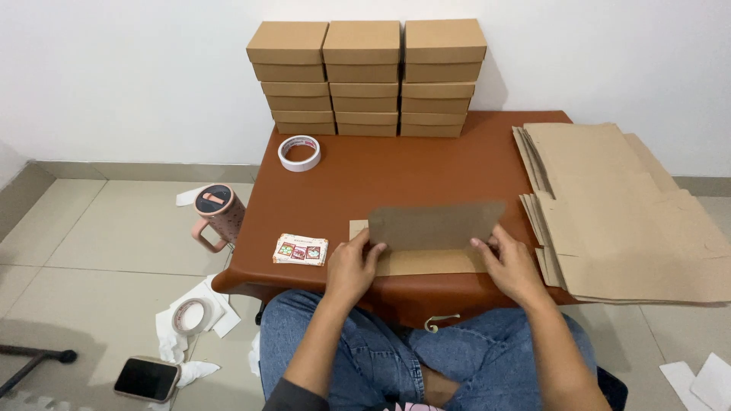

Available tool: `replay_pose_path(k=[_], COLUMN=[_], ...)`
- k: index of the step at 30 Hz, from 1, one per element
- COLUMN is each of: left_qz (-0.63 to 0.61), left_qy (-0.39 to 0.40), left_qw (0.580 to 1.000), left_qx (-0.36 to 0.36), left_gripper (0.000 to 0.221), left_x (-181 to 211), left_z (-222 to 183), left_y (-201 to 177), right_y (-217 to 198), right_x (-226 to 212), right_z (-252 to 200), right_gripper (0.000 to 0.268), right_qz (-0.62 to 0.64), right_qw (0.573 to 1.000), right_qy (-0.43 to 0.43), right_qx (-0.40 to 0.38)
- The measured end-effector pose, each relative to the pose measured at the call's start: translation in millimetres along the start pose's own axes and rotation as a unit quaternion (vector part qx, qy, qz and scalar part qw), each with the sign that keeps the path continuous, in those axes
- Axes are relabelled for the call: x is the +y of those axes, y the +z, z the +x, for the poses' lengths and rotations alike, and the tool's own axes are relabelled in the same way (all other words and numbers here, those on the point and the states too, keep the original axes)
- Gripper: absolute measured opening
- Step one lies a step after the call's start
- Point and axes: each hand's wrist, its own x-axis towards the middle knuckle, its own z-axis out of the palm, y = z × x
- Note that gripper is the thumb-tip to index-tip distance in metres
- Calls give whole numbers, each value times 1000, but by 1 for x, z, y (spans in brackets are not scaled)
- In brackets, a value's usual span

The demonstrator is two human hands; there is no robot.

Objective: Assembling small cardboard boxes by folding pre-cut sheets and applying decorative labels.

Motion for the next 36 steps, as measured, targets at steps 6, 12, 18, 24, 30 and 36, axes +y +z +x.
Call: replay_pose_path(k=[6, 12, 18, 24, 30, 36], left_qz=[53, 47, 23, -14, 20, 36], left_qy=[-57, -45, 0, 13, 34, 8], left_qw=[996, 997, 998, 999, 999, 999], left_qx=[33, 42, 52, 37, 37, -1], left_gripper=[22, 46, 49, 58, 58, 52], left_x=[5, 30, 20, 4, -7, 1], left_z=[22, 19, 17, 22, 22, 22], left_y=[20, 9, 12, 20, 28, 20], right_y=[37, 35, 47, 77, 90, 38], right_x=[33, 26, -18, -83, -88, -50], right_z=[28, 27, 20, 18, 28, 23], right_gripper=[30, 41, 46, 66, 65, 62], right_qz=[27, -56, -131, -225, -176, -191], right_qw=[994, 991, 985, 944, 930, 945], right_qy=[35, -45, -108, -139, -187, -123], right_qx=[95, 116, -20, -199, -262, -237])
